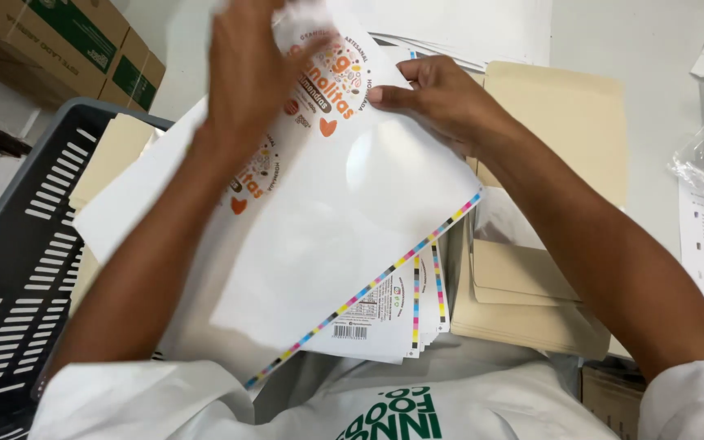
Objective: Peeling circular labels from a sheet and applying them to the center of paper pouches.
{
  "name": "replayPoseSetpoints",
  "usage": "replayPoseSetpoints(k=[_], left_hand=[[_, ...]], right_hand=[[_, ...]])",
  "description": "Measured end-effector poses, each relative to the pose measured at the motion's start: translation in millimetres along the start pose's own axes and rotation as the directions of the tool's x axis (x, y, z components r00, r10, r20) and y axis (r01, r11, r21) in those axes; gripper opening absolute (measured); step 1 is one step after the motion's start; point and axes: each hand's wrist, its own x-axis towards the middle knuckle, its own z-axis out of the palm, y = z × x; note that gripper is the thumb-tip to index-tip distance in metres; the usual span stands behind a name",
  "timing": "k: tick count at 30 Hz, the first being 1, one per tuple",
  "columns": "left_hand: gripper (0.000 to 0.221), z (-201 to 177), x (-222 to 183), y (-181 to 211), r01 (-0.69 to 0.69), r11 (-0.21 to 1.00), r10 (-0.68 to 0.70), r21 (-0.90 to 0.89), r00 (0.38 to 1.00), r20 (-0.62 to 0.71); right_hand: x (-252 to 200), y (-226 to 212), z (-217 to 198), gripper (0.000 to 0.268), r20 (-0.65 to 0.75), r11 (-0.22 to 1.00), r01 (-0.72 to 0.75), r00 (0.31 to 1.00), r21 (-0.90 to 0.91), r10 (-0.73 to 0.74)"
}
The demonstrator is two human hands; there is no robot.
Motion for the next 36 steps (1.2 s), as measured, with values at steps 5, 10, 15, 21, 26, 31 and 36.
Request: replayPoseSetpoints(k=[5, 10, 15, 21, 26, 31, 36], left_hand=[[0.041, -3.9, -49.7, 70.5, 0.354, 0.922, -0.294, -0.153, 0.902, 0.316], [0.025, 1.6, -59.7, 80.4, 0.319, 0.939, -0.28, -0.126, 0.925, 0.255], [0.021, 9.2, -73.8, 73.5, 0.083, 0.997, -0.082, -0.008, 0.995, 0.064], [0.029, 8.8, -66.0, 17.1, 0.449, 0.884, -0.414, -0.134, 0.883, 0.222], [0.025, -24.3, -41.8, -66.7, 0.582, 0.355, -0.871, -0.732, 0.49, -0.033], [0.019, -40.4, -32.5, -8.1, 0.328, 0.741, -0.561, -0.585, 0.782, -0.273], [0.036, 22.1, -62.2, 95.2, -0.073, 0.992, 0.059, -0.103, 0.989, -0.135]], right_hand=[[-1.9, 16.9, -2.7, 0.025, 0.039, 0.971, 0.057, 0.997, 0.232, -0.068], [-11.3, 17.6, -4.1, 0.041, 0.102, 0.945, 0.089, 0.987, 0.316, -0.127], [-11.4, 24.9, 1.4, 0.041, 0.07, 0.94, 0.105, 0.988, 0.324, -0.134], [-10.8, 38.0, 6.9, 0.039, -0.042, 0.978, 0.005, 0.999, 0.208, 0.004], [-4.5, 43.3, 16.8, 0.02, -0.213, 0.977, -0.071, 0.977, -0.199, 0.028], [-9.8, 60.0, 10.3, 0.049, -0.254, 0.835, 0.182, 0.9, -0.519, -0.355], [-87.6, 34.0, -10.4, 0.044, -0.092, 0.769, 0.553, 0.79, -0.319, -0.606]])
